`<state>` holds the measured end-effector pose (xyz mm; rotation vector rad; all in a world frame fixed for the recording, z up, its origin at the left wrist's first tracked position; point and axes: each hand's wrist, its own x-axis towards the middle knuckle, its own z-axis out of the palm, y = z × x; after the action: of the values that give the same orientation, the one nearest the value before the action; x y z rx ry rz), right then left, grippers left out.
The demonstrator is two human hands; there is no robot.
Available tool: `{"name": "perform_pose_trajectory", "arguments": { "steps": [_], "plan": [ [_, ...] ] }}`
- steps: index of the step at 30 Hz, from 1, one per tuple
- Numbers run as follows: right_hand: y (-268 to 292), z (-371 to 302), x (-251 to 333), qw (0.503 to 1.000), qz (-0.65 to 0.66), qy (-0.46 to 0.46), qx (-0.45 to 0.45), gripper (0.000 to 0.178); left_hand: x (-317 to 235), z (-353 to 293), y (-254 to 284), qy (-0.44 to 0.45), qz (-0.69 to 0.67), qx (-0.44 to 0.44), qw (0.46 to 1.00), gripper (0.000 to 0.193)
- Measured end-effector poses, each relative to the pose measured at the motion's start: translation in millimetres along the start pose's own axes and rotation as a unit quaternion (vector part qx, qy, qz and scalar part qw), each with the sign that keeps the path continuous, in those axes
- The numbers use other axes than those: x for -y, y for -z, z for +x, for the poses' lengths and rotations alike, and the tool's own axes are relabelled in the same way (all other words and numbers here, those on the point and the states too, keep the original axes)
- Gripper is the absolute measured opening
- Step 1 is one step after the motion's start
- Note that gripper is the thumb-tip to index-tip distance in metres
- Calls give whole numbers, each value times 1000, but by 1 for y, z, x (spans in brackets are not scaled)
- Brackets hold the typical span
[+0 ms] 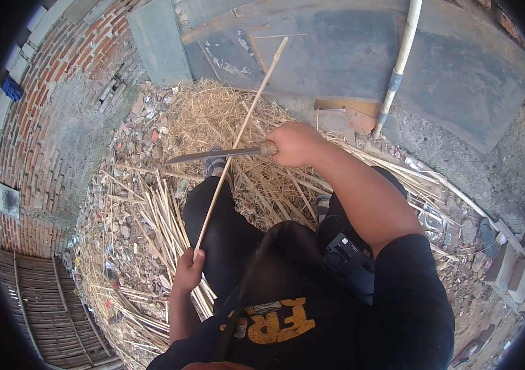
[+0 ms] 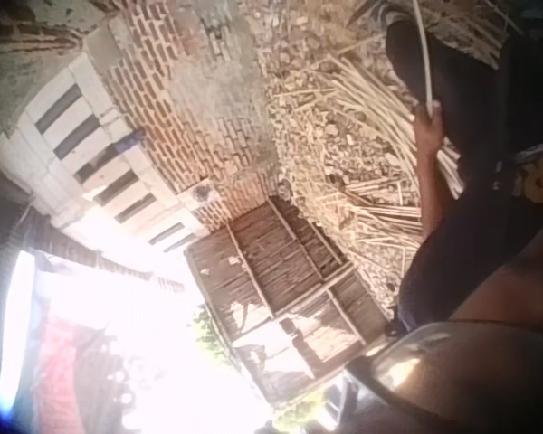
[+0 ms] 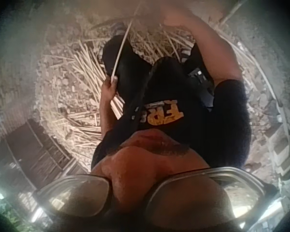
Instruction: The person shaves a thin strip of bamboo using a knife, repeatedly pulling the blade along the length of the wood while sitting on the ground.
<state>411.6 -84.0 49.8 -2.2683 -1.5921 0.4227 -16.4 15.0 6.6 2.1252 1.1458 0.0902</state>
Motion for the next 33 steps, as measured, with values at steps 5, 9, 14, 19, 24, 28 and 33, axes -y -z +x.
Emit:
{"name": "perform_pose_trajectory", "arguments": {
  "steps": [5, 9, 14, 19, 24, 28, 33],
  "plan": [
    [-4, 8, -1, 998, 21, 15, 57, 25, -1, -2, -10, -25, 39, -41, 998, 56],
    [-5, 20, -20, 997, 74, -26, -22, 24, 0, -1, -12, -37, 30, -63, 997, 59],
    [-4, 2, 16, 1000, 12, 0, 5, 24, -3, -7, -6, -17, 57, -51, 997, 48],
    [1, 1, 14, 998, -8, 18, 60, 25, -1, -4, -12, -65, 94, -85, 990, 59],
    [-4, 17, -17, 997, 51, -42, -37, 26, -10, -2, -8, -33, 68, -63, 995, 48],
    [1, 5, 1, 1000, 5, -10, 0, 27, 1, -10, -2, -39, 49, -49, 997, 53],
    [4, -2, 5, 998, -20, 44, 32, 27, 4, -25, -1, -46, 13, -32, 998, 55]
  ]
}}
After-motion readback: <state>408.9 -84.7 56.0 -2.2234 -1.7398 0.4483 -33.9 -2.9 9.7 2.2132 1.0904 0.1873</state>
